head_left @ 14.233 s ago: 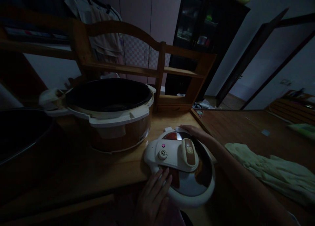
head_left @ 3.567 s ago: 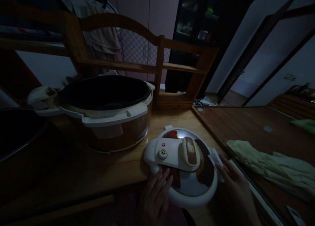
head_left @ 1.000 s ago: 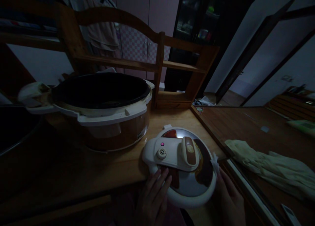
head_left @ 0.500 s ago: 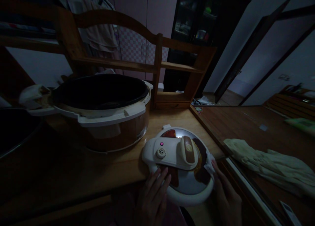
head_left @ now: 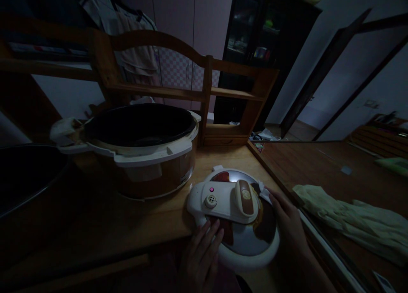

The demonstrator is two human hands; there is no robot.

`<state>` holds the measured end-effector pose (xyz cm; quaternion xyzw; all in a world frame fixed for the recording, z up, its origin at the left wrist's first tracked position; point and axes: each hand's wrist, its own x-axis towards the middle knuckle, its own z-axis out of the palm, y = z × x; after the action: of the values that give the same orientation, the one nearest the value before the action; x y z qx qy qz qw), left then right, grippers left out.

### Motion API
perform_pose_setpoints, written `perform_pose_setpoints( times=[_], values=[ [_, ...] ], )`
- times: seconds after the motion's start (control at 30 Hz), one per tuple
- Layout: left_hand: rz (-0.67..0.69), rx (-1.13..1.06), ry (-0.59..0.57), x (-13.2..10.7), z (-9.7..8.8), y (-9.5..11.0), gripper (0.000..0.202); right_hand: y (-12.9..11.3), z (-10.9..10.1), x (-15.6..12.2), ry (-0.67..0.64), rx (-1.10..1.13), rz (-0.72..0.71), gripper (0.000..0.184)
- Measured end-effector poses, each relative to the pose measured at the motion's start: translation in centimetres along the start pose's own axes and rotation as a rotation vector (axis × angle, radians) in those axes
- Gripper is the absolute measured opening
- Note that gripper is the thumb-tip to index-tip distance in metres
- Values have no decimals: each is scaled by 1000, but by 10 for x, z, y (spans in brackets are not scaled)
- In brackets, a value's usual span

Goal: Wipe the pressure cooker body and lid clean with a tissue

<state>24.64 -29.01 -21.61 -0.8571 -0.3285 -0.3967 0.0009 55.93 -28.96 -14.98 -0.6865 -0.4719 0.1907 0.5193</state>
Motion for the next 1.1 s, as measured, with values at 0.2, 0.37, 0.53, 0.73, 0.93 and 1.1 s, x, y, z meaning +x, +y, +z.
perform_pose_setpoints(
  times=[0.2, 0.37, 0.53, 0.73, 0.93, 1.1],
  values=[
    [24, 20, 20, 0, 2, -2, 53, -9, 3, 26, -76, 29, 22, 55],
    [20, 10, 36, -1, 6, -4, 53, -10, 8, 56, -113, 18, 50, 64],
    [28, -2, 47, 0, 7, -5, 51, -18, 8, 87, -287, 2, 50, 63],
    [38, 29, 42, -3, 9, -6, 51, -33, 20, 112, -400, -55, 23, 63],
    [20, 19, 94, -2, 12, -5, 52, -38, 44, 141, -463, -158, 9, 50],
    [38, 23, 153, -2, 18, -6, 52, -35, 67, 163, -551, -257, -54, 40]
  ],
)
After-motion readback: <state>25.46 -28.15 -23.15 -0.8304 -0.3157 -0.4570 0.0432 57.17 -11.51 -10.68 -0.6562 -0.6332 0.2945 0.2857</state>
